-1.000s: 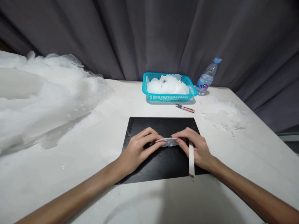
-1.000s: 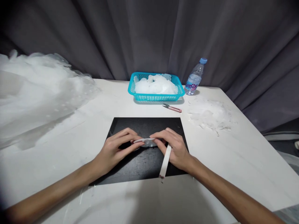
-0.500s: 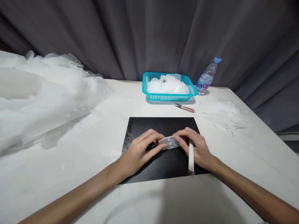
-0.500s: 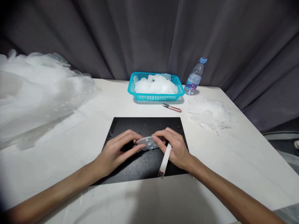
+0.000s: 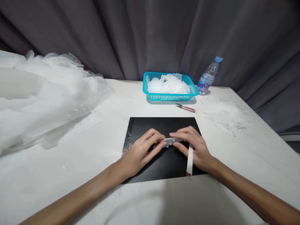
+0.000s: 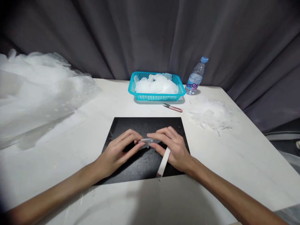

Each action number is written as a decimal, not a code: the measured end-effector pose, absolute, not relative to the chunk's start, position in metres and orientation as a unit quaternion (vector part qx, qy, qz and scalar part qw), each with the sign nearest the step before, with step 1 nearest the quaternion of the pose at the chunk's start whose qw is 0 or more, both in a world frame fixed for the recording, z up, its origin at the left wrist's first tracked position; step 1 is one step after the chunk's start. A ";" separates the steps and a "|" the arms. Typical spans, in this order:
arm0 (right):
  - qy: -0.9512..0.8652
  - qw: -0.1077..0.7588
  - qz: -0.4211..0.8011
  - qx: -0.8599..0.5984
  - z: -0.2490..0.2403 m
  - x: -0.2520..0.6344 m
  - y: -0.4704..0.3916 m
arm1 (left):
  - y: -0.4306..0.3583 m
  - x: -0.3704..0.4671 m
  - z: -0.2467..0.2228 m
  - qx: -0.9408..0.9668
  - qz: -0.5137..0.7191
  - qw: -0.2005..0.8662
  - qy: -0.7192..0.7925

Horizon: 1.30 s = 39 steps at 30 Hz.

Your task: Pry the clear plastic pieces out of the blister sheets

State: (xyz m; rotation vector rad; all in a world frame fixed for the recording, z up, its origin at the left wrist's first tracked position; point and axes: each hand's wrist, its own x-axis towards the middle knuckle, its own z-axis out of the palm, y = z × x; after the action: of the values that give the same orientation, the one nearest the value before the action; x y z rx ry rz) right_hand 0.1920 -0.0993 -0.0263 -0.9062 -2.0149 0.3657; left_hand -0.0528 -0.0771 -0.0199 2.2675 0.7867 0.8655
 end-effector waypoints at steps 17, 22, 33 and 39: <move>-0.776 0.445 0.200 -0.400 -0.030 0.192 -0.103 | -0.077 -0.054 -0.018 0.855 0.372 0.240 0.270; -0.791 0.468 0.183 -0.349 -0.026 0.190 -0.100 | -0.077 -0.054 -0.019 0.859 0.367 0.242 0.262; -0.734 0.466 0.237 -0.433 -0.034 0.192 -0.104 | -0.078 -0.054 -0.018 0.835 0.356 0.283 0.309; -0.757 0.432 0.206 -0.445 -0.033 0.192 -0.103 | -0.078 -0.054 -0.019 0.827 0.401 0.254 0.301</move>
State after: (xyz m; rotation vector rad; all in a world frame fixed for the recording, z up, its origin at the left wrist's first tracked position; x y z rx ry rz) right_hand 0.1922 -0.1026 -0.0329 -1.1102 -1.8871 0.5147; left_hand -0.0544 -0.0776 -0.0190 2.2477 0.8168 1.0903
